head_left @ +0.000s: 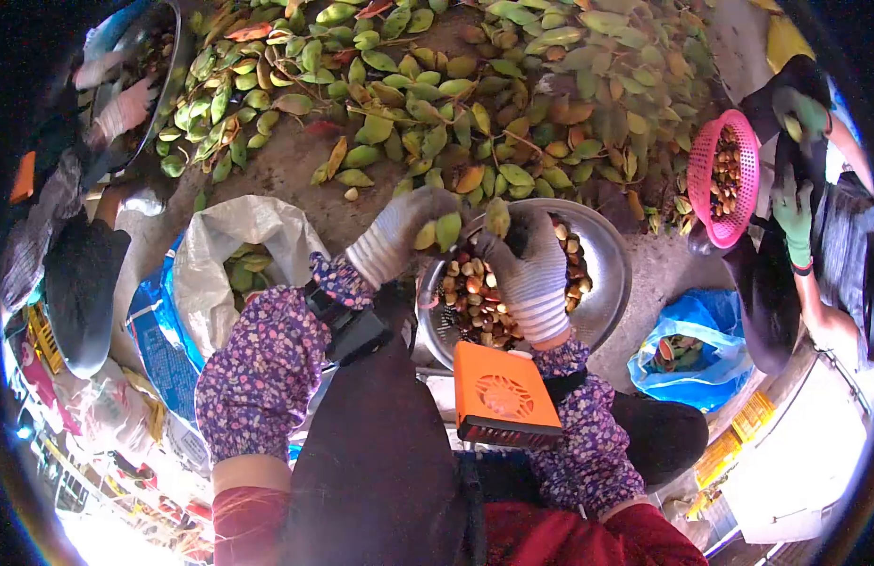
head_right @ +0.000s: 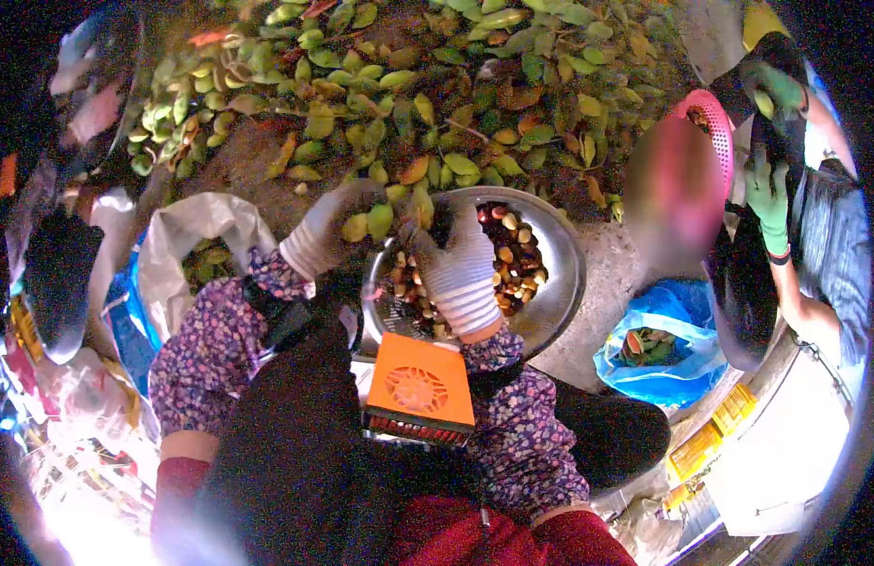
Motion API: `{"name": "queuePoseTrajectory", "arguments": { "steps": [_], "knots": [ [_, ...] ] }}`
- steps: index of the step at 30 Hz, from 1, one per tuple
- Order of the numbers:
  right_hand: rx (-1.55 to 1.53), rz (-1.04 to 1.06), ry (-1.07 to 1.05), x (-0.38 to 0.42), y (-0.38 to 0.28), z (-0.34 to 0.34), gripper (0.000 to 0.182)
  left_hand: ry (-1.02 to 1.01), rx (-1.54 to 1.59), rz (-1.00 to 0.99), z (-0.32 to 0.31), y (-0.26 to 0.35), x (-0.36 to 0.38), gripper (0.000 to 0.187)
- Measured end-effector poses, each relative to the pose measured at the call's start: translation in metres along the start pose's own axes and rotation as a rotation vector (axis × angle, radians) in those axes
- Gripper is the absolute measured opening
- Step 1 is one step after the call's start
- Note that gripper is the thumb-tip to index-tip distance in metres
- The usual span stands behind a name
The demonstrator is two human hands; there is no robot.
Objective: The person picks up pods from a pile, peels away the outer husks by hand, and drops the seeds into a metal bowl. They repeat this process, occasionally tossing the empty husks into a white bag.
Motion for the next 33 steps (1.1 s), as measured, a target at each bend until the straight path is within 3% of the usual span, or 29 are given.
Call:
{"name": "queuePoseTrajectory", "arguments": {
  "steps": [2,7,9,14,16,18,20,22,23,26,27,30,33],
  "knots": [
    [-0.014,-0.007,-0.114,-0.001,-0.001,-0.006,0.033,0.031,-0.189,0.099,-0.010,0.030,0.005,0.035],
    [0.103,0.020,-0.190,0.001,-0.001,-0.012,0.032,-0.029,-0.107,0.142,-0.037,0.056,0.012,0.031],
    [-0.120,-0.013,-0.166,0.000,0.007,-0.012,0.032,-0.040,-0.066,0.101,-0.035,0.056,0.014,0.030],
    [-0.252,-0.120,-0.161,0.001,0.004,-0.017,0.026,-0.033,0.014,0.101,-0.031,0.051,0.016,0.029],
    [-0.278,-0.120,-0.125,0.002,0.007,-0.022,0.024,0.077,-0.111,0.144,-0.024,0.048,0.013,0.031],
    [-0.420,-0.318,0.006,0.011,0.035,-0.024,0.020,0.110,-0.159,0.095,-0.026,0.055,0.015,0.030],
    [-0.329,-0.354,0.007,0.012,0.035,-0.022,0.021,0.136,-0.210,0.047,-0.027,0.059,0.018,0.028],
    [-0.092,-0.092,-0.063,0.003,0.016,-0.019,0.022,0.268,-0.439,-0.083,-0.025,0.068,0.023,0.035],
    [-0.387,-0.442,0.028,0.017,0.040,-0.026,0.024,0.333,-0.589,-0.145,-0.026,0.073,0.024,0.033],
    [-0.128,-0.249,-0.093,0.006,0.027,-0.024,0.024,0.382,-0.828,-0.199,-0.037,0.085,0.030,0.032],
    [-0.044,-0.280,-0.126,0.005,0.028,-0.024,0.023,0.370,-0.832,-0.224,-0.042,0.082,0.028,0.034],
    [-0.123,-0.189,-0.009,0.002,0.024,-0.016,0.023,0.330,-0.892,-0.227,-0.057,0.087,0.025,0.036],
    [-0.136,-0.272,-0.030,0.004,0.040,-0.012,0.025,0.300,-0.915,-0.186,-0.065,0.081,0.019,0.039]
  ]
}}
Point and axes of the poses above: each hand's wrist, its own x-axis away from the middle knuckle, its own z-axis out of the back of the hand, y = z × x, the point moved 9 cm from there along -x, towards the middle knuckle, and after that the axes turned 13 degrees about z, right-handed, at the moved point
